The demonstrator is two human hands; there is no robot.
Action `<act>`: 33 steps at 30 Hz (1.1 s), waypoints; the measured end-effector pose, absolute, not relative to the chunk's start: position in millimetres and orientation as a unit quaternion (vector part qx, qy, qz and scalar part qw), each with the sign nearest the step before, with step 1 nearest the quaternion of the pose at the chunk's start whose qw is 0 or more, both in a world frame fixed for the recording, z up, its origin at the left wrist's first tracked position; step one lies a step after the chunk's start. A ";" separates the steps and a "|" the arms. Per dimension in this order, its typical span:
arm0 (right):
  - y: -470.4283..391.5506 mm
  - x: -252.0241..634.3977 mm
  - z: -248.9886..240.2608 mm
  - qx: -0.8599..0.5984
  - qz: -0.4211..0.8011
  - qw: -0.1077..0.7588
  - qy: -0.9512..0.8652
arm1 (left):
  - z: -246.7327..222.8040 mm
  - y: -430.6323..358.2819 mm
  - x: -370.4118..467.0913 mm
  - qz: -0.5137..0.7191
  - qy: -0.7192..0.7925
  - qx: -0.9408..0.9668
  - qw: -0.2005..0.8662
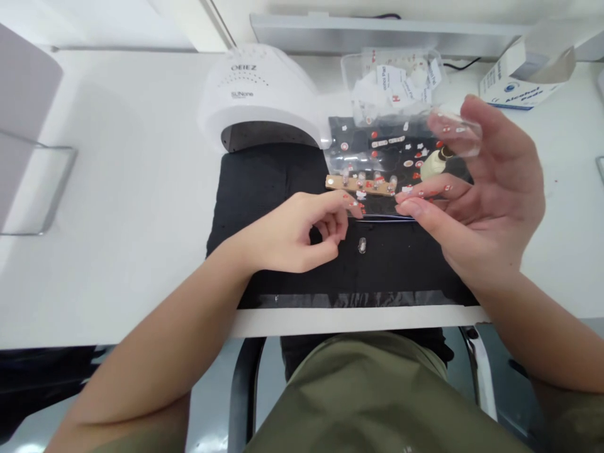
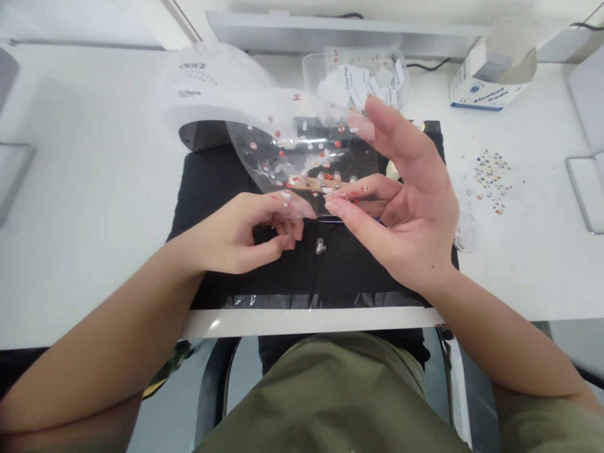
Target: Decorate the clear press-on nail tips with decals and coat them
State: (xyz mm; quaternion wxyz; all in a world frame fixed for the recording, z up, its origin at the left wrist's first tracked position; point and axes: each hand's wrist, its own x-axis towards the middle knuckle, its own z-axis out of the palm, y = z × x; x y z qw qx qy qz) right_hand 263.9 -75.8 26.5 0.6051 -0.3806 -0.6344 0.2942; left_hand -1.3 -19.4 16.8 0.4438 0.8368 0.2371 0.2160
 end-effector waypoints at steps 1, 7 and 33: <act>-76.8 264.6 27.3 -0.387 0.297 0.601 -0.633 | 16.3 -18.2 -2.4 0.237 0.230 0.829 0.451; -81.0 260.1 26.1 -0.377 0.326 0.609 -0.616 | 8.9 -22.1 2.7 0.411 0.224 0.745 0.475; -77.4 252.8 15.2 -0.397 0.322 0.587 -0.628 | 7.4 -38.2 8.8 0.414 0.344 0.732 0.419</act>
